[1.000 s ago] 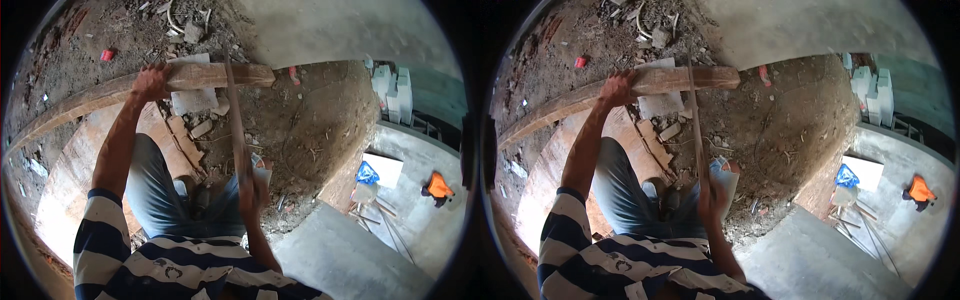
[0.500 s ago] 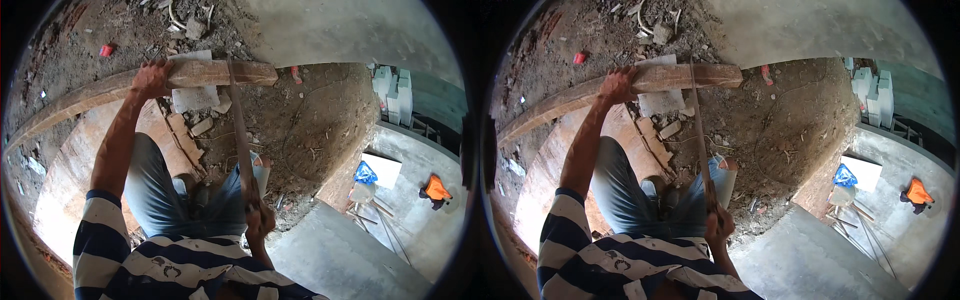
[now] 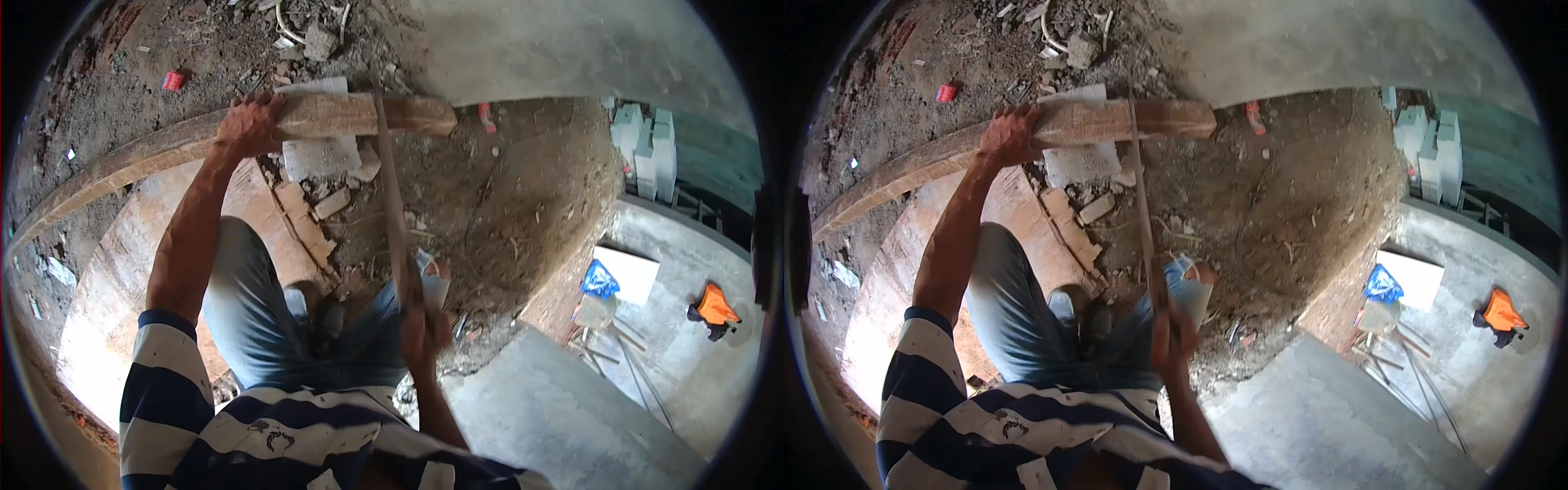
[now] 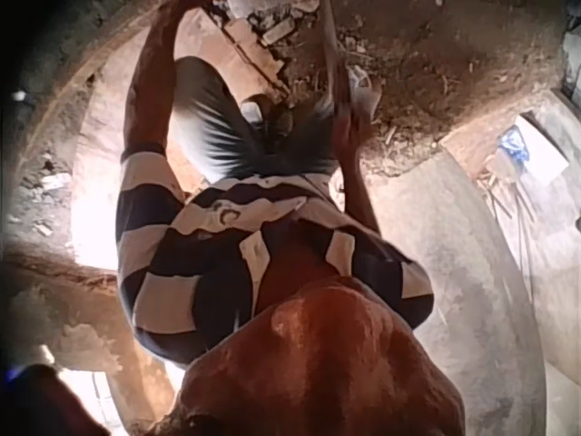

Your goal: Manually sawing a piece of lumber on a construction site.

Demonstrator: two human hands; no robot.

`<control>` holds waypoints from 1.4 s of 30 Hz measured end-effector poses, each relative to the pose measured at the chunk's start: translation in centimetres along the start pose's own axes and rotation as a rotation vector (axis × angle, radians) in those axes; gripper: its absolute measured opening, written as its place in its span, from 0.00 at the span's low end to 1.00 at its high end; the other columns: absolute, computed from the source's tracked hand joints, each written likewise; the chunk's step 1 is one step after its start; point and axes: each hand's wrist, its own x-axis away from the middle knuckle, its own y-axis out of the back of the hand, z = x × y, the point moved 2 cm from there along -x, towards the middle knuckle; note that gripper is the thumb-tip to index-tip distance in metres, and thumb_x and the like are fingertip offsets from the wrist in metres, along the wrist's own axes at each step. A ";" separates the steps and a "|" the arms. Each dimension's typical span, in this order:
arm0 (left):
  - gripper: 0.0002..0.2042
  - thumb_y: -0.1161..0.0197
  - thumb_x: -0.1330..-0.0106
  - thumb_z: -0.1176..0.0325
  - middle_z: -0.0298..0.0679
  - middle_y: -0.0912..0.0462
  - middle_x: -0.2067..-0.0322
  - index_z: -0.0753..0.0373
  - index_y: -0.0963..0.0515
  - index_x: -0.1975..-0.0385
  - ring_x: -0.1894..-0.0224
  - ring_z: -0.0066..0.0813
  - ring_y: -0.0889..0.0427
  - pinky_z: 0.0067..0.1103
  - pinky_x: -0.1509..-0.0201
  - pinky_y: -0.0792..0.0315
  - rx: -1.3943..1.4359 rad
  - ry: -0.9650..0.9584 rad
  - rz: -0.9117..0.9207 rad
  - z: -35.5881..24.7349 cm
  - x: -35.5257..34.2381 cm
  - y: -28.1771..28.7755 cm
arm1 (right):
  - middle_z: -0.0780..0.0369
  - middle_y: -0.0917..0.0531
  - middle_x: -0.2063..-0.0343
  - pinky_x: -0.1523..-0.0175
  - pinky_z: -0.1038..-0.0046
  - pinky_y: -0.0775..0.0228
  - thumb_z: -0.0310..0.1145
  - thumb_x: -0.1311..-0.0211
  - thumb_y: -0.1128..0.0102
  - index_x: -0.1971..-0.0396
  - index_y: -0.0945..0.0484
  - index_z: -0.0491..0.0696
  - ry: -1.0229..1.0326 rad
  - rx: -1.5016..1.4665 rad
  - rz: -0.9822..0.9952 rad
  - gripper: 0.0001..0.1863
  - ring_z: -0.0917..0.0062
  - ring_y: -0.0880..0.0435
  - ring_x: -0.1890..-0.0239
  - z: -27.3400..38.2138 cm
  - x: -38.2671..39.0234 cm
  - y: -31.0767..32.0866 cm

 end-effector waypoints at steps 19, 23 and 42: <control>0.44 0.23 0.59 0.52 0.44 0.28 0.42 0.55 0.35 0.37 0.41 0.51 0.29 0.46 0.36 0.37 0.099 -0.007 0.050 -1.5 -1.7 -0.9 | 0.59 0.18 0.62 0.54 0.75 0.30 0.33 0.32 0.44 0.51 0.23 0.37 0.316 -0.278 -0.217 0.16 0.78 0.21 0.60 7.8 -16.4 -4.9; 0.46 0.25 0.58 0.52 0.47 0.29 0.41 0.55 0.37 0.35 0.40 0.53 0.29 0.44 0.34 0.38 -0.056 -0.024 0.018 -0.4 -0.3 -0.7 | 0.54 0.18 0.55 0.49 0.73 0.30 0.33 0.33 0.45 0.55 0.22 0.32 0.358 -0.356 -0.284 0.18 0.74 0.19 0.58 1.9 0.5 -1.0; 0.41 0.26 0.57 0.54 0.47 0.27 0.44 0.54 0.35 0.38 0.42 0.51 0.28 0.44 0.37 0.35 -0.012 -0.086 -0.087 -3.0 -2.5 -0.3 | 0.56 0.18 0.63 0.53 0.73 0.30 0.29 0.32 0.44 0.53 0.23 0.38 0.345 -0.236 -0.195 0.12 0.74 0.20 0.59 9.0 -20.3 -3.6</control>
